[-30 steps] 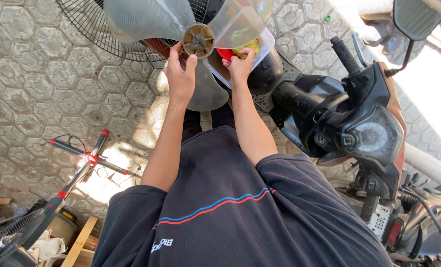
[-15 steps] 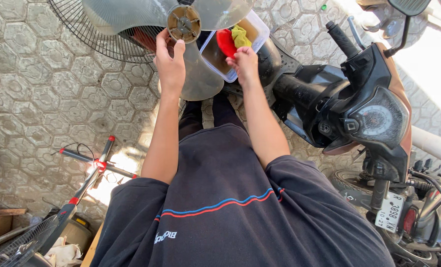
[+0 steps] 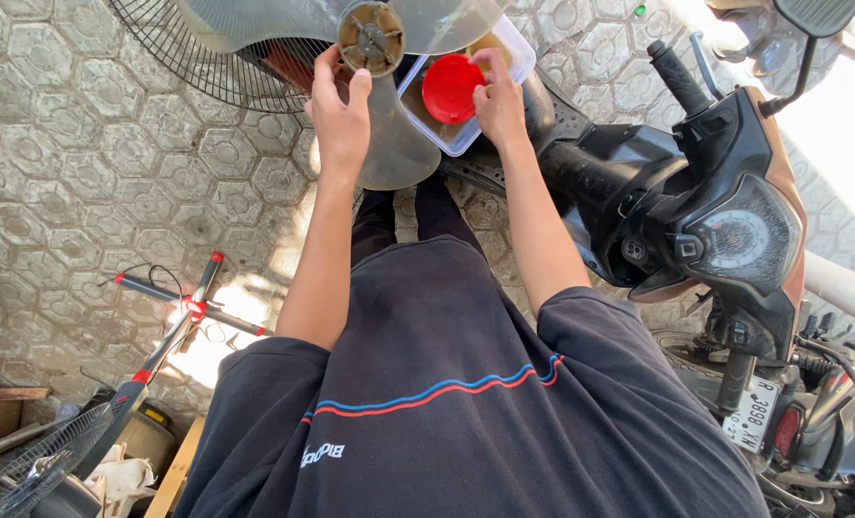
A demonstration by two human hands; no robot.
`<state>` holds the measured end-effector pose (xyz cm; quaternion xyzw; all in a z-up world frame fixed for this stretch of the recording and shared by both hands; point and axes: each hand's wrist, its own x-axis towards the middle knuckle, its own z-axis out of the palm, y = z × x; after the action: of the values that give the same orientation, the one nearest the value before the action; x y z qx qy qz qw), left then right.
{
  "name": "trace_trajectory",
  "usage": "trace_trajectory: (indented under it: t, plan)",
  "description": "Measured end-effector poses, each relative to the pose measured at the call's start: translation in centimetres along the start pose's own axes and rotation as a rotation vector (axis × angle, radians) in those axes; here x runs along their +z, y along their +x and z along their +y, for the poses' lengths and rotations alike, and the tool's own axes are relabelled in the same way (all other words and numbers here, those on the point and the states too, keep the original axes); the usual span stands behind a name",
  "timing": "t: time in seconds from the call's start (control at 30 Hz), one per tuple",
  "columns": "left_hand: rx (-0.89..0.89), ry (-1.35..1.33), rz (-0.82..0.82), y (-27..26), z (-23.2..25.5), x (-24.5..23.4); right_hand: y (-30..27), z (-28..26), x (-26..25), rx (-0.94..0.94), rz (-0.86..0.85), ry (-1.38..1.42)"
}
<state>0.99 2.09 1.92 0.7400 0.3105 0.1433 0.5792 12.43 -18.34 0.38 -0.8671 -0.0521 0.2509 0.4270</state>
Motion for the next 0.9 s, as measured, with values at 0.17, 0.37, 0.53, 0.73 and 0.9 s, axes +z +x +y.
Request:
trace_trajectory:
  t: [0.17,0.37,0.53,0.73,0.9]
  plan:
    - [-0.060,-0.015,-0.030,0.2,0.0,1.0,1.5,0.4,1.9,-0.303,-0.024,-0.229]
    - [-0.042,0.146,-0.021,0.3,0.9,0.8,3.2,1.1,3.4,-0.283,-0.026,-0.321]
    - [-0.018,0.184,0.001,0.7,1.4,0.2,3.6,1.4,2.5,-0.348,-0.092,-0.170]
    - [-0.076,0.124,0.037,1.5,0.5,0.0,3.4,2.1,-0.7,-0.172,-0.078,-0.112]
    - [-0.090,-0.035,0.042,4.8,-1.4,1.9,2.5,0.9,-6.1,-0.077,-0.022,-0.057]
